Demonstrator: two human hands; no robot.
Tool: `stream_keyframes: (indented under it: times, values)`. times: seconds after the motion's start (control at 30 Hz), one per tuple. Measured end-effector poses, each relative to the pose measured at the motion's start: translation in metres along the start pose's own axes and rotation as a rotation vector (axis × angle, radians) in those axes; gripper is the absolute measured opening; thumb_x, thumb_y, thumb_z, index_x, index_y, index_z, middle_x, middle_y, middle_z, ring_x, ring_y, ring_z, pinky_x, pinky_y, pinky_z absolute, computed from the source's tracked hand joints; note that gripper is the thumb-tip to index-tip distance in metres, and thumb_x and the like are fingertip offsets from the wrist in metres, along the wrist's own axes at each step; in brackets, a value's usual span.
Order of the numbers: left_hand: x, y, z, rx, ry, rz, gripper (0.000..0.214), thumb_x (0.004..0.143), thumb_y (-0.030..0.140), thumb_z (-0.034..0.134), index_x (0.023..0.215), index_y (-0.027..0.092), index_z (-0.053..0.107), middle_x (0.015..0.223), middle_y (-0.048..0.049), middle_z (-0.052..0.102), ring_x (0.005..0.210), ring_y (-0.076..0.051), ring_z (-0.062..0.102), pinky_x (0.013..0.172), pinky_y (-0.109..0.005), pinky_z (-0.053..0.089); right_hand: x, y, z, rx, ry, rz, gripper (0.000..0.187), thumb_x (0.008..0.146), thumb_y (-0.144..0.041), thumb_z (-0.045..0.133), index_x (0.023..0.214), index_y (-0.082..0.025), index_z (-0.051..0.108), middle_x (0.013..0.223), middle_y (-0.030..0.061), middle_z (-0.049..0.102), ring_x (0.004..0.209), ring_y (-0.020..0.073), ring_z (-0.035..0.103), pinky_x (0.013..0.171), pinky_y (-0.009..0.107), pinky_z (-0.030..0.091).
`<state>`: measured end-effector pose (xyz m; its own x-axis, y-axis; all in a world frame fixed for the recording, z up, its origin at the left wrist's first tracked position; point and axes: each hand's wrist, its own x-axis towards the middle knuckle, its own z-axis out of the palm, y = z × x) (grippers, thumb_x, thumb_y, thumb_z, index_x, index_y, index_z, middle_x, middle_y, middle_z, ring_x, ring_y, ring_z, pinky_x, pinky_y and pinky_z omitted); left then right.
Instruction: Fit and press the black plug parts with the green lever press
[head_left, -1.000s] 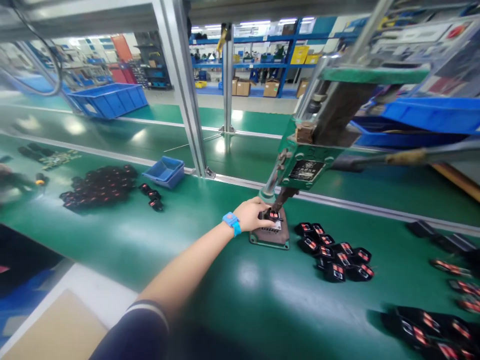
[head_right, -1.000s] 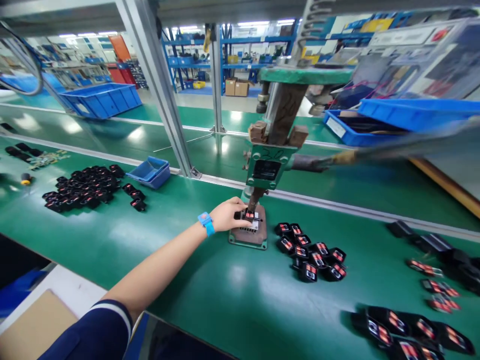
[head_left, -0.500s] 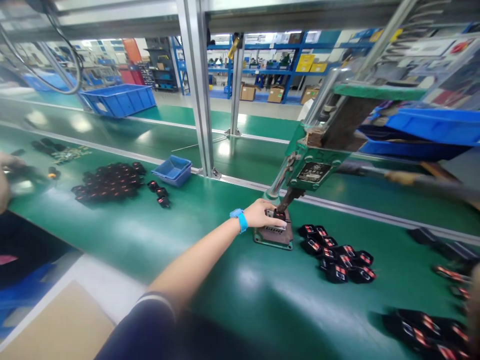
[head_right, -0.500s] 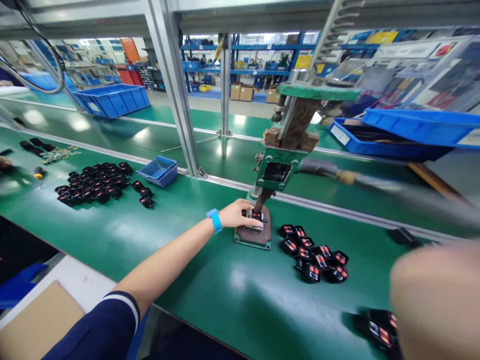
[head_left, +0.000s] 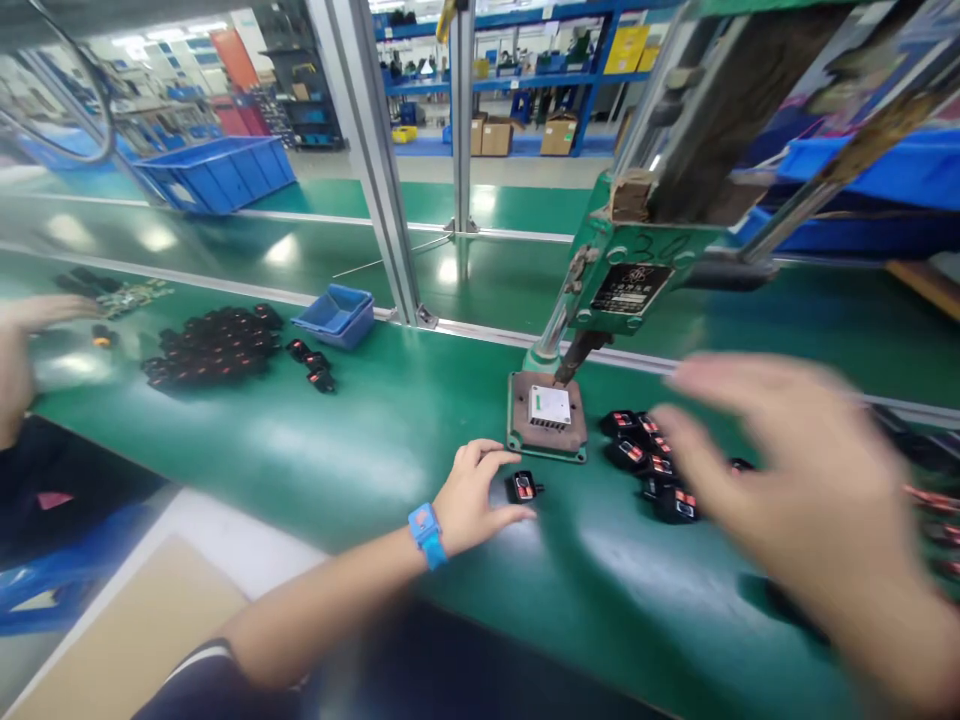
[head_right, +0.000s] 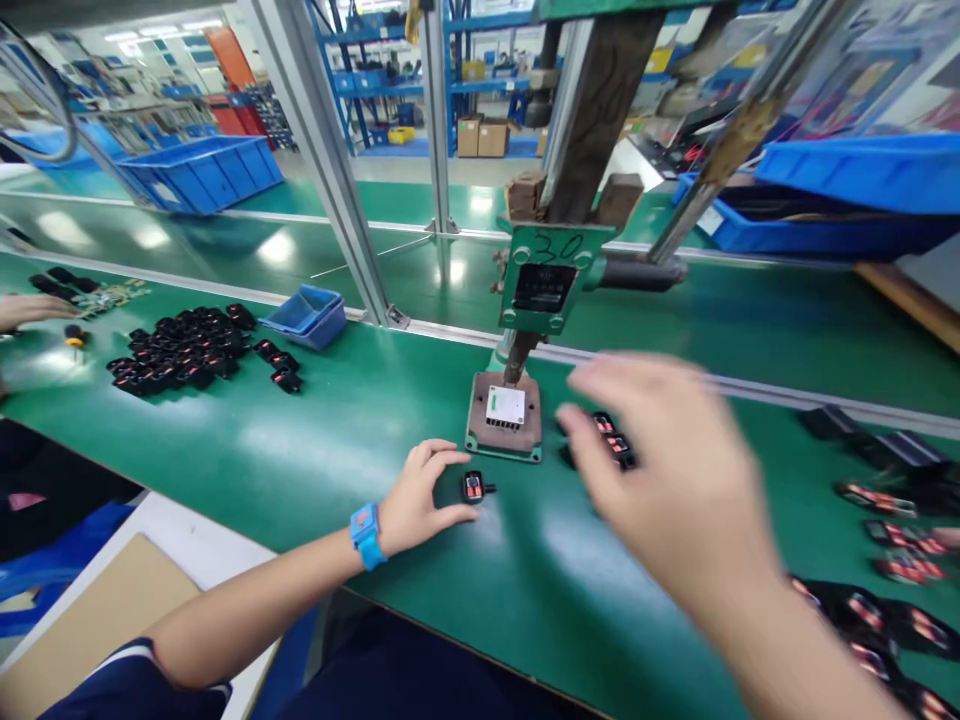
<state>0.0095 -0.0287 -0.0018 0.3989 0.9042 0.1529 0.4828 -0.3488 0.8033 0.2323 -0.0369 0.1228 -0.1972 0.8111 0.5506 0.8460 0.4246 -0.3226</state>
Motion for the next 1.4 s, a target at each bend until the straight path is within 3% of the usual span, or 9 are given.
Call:
stream_keyframes:
  times: [0.1, 0.27, 0.77, 0.9, 1.0, 1.07, 1.17, 1.27, 1.4]
  values:
    - [0.002, 0.003, -0.005, -0.111, -0.009, 0.002, 0.016, 0.071, 0.032, 0.063, 0.083, 0.022, 0.065, 0.107, -0.0062, 0.047, 0.104, -0.018, 0.044, 0.090, -0.034, 0.039, -0.029, -0.002, 0.048, 0.104, -0.180, -0.047, 0.018, 0.082, -0.028, 0.049, 0.095, -0.019, 0.057, 0.093, 0.0065, 0.055, 0.089, 0.0156, 0.053, 0.079, 0.030, 0.045]
    - [0.004, 0.005, -0.002, -0.293, -0.010, -0.109, 0.011, 0.069, 0.029, 0.065, 0.074, 0.019, 0.068, 0.095, -0.0064, 0.054, 0.097, -0.017, 0.051, 0.084, -0.030, 0.044, -0.068, -0.012, 0.097, 0.393, -0.361, 0.185, 0.016, 0.082, -0.027, 0.050, 0.095, -0.020, 0.057, 0.087, 0.0027, 0.055, 0.073, 0.0101, 0.053, 0.066, 0.023, 0.046]
    - [0.002, -0.002, 0.001, -0.502, 0.023, -0.230, 0.017, 0.070, 0.032, 0.063, 0.074, 0.016, 0.066, 0.086, -0.0053, 0.057, 0.074, -0.012, 0.057, 0.070, -0.026, 0.049, -0.056, -0.016, 0.108, 0.579, -0.411, 0.421, 0.020, 0.084, -0.034, 0.045, 0.078, -0.019, 0.057, 0.081, 0.0013, 0.056, 0.078, 0.0117, 0.053, 0.071, 0.023, 0.042]
    - [-0.001, -0.011, 0.002, -0.614, 0.011, -0.415, 0.018, 0.074, 0.030, 0.057, 0.078, 0.013, 0.057, 0.073, -0.0034, 0.061, 0.067, -0.011, 0.059, 0.066, -0.026, 0.050, -0.060, -0.015, 0.109, 0.573, -0.398, 0.416, 0.021, 0.084, -0.035, 0.043, 0.079, -0.018, 0.055, 0.081, 0.0026, 0.057, 0.075, 0.0122, 0.053, 0.068, 0.023, 0.043]
    - [-0.004, -0.015, -0.008, -0.461, -0.038, -0.536, 0.015, 0.076, 0.029, 0.051, 0.077, 0.014, 0.052, 0.062, -0.0004, 0.059, 0.054, -0.010, 0.057, 0.053, -0.024, 0.049, -0.063, -0.015, 0.111, 0.537, -0.367, 0.368, 0.018, 0.084, -0.032, 0.043, 0.079, -0.018, 0.053, 0.080, 0.0024, 0.057, 0.073, 0.0117, 0.053, 0.065, 0.022, 0.043]
    - [-0.004, -0.013, -0.019, -0.242, 0.009, -0.460, 0.014, 0.077, 0.028, 0.048, 0.081, 0.015, 0.053, 0.072, -0.0035, 0.061, 0.059, -0.012, 0.058, 0.053, -0.024, 0.050, -0.065, -0.015, 0.111, 0.506, -0.339, 0.310, 0.014, 0.083, -0.028, 0.044, 0.080, -0.018, 0.053, 0.079, 0.0017, 0.056, 0.071, 0.0109, 0.053, 0.063, 0.021, 0.043]
    - [-0.001, -0.006, -0.030, -0.029, 0.067, -0.116, 0.030, 0.075, 0.029, 0.054, 0.102, 0.017, 0.053, 0.115, -0.0116, 0.053, 0.100, -0.019, 0.054, 0.081, -0.033, 0.048, -0.065, -0.016, 0.112, 0.450, -0.289, 0.197, 0.009, 0.083, -0.024, 0.045, 0.083, -0.019, 0.052, 0.079, 0.0012, 0.055, 0.070, 0.0103, 0.052, 0.063, 0.021, 0.042]
    - [0.004, -0.002, -0.024, 0.031, -0.118, 0.240, 0.043, 0.072, 0.034, 0.059, 0.111, 0.018, 0.052, 0.129, -0.0108, 0.044, 0.119, -0.020, 0.040, 0.100, -0.035, 0.035, -0.064, -0.018, 0.111, 0.373, -0.232, 0.078, 0.006, 0.082, -0.019, 0.046, 0.083, -0.018, 0.051, 0.081, 0.0015, 0.055, 0.075, 0.0114, 0.052, 0.069, 0.024, 0.041]
    - [0.007, -0.007, -0.006, 0.147, -0.143, 0.266, 0.030, 0.085, 0.031, 0.041, 0.108, 0.017, 0.055, 0.118, -0.0092, 0.055, 0.108, -0.015, 0.051, 0.093, -0.029, 0.042, -0.067, -0.024, 0.107, 0.218, -0.187, -0.130, 0.009, 0.080, -0.013, 0.048, 0.086, -0.017, 0.054, 0.083, 0.0025, 0.057, 0.078, 0.0137, 0.050, 0.074, 0.030, 0.038]
